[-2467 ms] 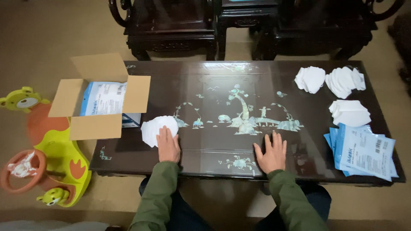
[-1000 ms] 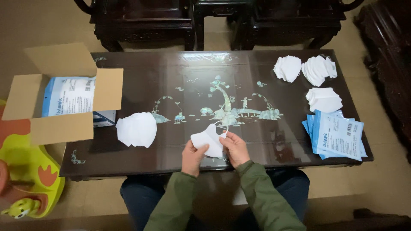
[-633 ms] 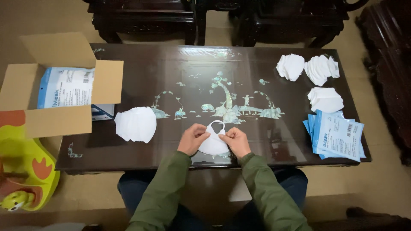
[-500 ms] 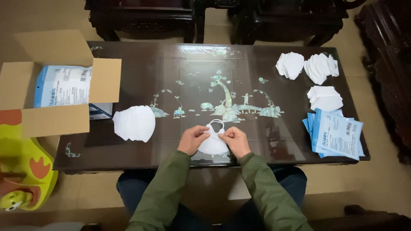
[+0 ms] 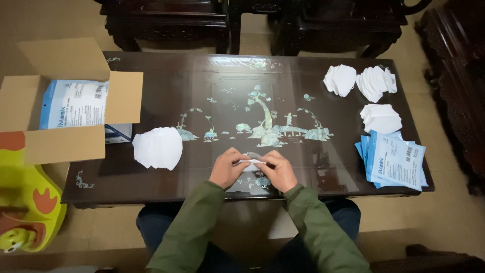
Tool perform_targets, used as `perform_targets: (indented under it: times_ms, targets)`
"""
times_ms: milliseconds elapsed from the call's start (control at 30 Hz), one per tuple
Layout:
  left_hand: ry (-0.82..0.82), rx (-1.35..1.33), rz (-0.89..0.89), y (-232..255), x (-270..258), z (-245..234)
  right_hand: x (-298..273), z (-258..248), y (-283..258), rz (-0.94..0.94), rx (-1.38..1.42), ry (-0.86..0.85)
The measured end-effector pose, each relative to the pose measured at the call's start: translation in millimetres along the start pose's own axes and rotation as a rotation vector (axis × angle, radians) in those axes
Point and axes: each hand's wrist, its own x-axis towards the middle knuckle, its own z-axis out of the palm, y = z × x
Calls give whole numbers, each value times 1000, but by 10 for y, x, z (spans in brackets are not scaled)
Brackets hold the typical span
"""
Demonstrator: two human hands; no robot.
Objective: Packaging individual face masks into plastic envelopes manually
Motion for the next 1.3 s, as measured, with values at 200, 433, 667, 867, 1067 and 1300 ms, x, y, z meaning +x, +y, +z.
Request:
perform_targets:
  times_ms: [200, 433, 667, 867, 1067, 1300]
  targets:
    - [70, -731, -290, 251, -51, -25, -32, 9, -132, 284, 331, 39]
    - [342, -1227, -636, 51, -115, 510, -84, 348, 249, 418, 309, 245]
    - [579, -697, -630, -545, -98, 345, -312, -1022, 466, 87, -313, 819]
    - [634, -709, -554, -77, -234, 133, -751, -2246, 1138, 115, -947, 818]
    - [553, -813, -569, -315, -234, 155, -838, -2475, 1590, 427, -870, 575]
    - [508, -787, -586, -67, -254, 71, -802, -2549, 1951, 570, -872, 634]
